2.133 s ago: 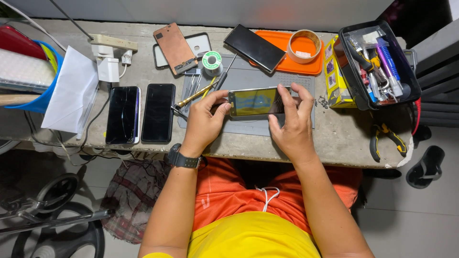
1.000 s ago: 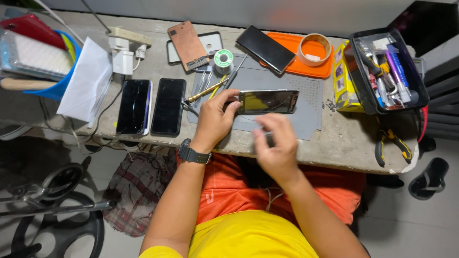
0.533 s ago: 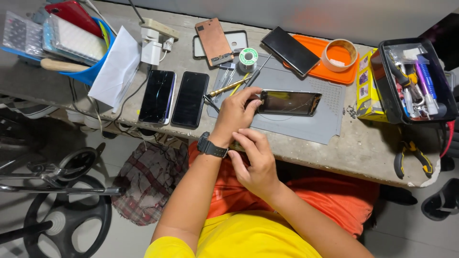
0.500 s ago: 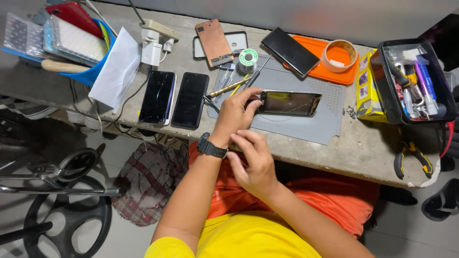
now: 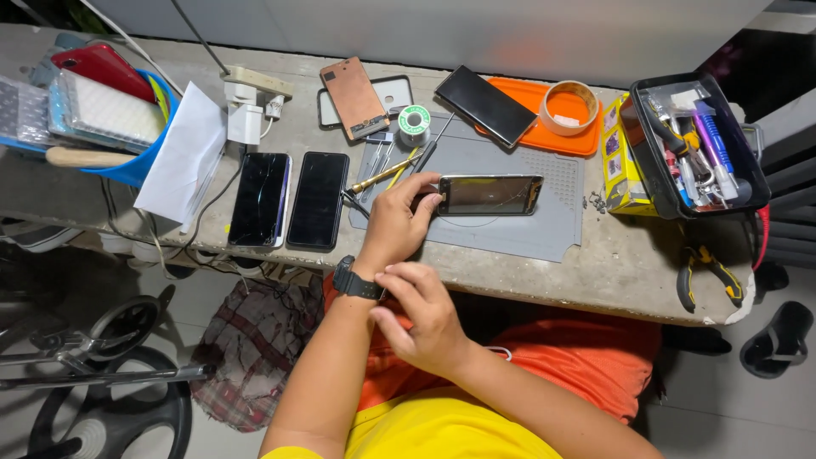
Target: Repairing and testing a mobile phone by connecting a charging cable and checking the display functionality.
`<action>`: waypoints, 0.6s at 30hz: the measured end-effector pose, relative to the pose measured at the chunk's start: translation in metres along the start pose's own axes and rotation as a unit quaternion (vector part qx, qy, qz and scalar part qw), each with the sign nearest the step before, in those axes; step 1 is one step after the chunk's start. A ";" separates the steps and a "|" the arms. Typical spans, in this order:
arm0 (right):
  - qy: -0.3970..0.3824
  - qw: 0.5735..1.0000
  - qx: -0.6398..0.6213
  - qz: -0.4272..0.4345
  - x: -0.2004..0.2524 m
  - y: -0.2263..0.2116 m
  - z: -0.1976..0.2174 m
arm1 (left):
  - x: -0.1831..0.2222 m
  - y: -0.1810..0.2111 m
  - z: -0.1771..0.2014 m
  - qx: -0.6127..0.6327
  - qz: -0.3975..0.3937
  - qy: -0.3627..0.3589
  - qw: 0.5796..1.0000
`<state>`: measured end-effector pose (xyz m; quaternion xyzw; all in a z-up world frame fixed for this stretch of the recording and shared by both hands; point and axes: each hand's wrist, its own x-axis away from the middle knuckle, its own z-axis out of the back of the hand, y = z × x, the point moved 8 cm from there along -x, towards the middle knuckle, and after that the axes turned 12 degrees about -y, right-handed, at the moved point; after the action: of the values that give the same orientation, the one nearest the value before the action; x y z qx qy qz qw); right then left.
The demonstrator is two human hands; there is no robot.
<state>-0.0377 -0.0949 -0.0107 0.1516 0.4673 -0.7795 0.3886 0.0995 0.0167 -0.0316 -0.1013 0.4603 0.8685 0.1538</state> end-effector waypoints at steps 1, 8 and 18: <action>-0.015 1.000 -0.024 0.000 0.002 -0.004 -0.005 | 0.001 0.006 0.003 0.012 0.000 -0.002 1.000; -0.011 0.999 -0.047 -0.005 -0.003 0.001 -0.005 | 0.004 0.011 0.002 0.008 -0.002 0.012 1.000; -0.073 0.997 0.012 0.038 -0.015 -0.023 0.002 | 0.003 0.007 0.001 0.020 0.010 -0.018 1.000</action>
<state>-0.0446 -0.0835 0.0136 0.1166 0.4228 -0.7785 0.4489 0.0940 0.0145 -0.0263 -0.0783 0.4755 0.8624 0.1550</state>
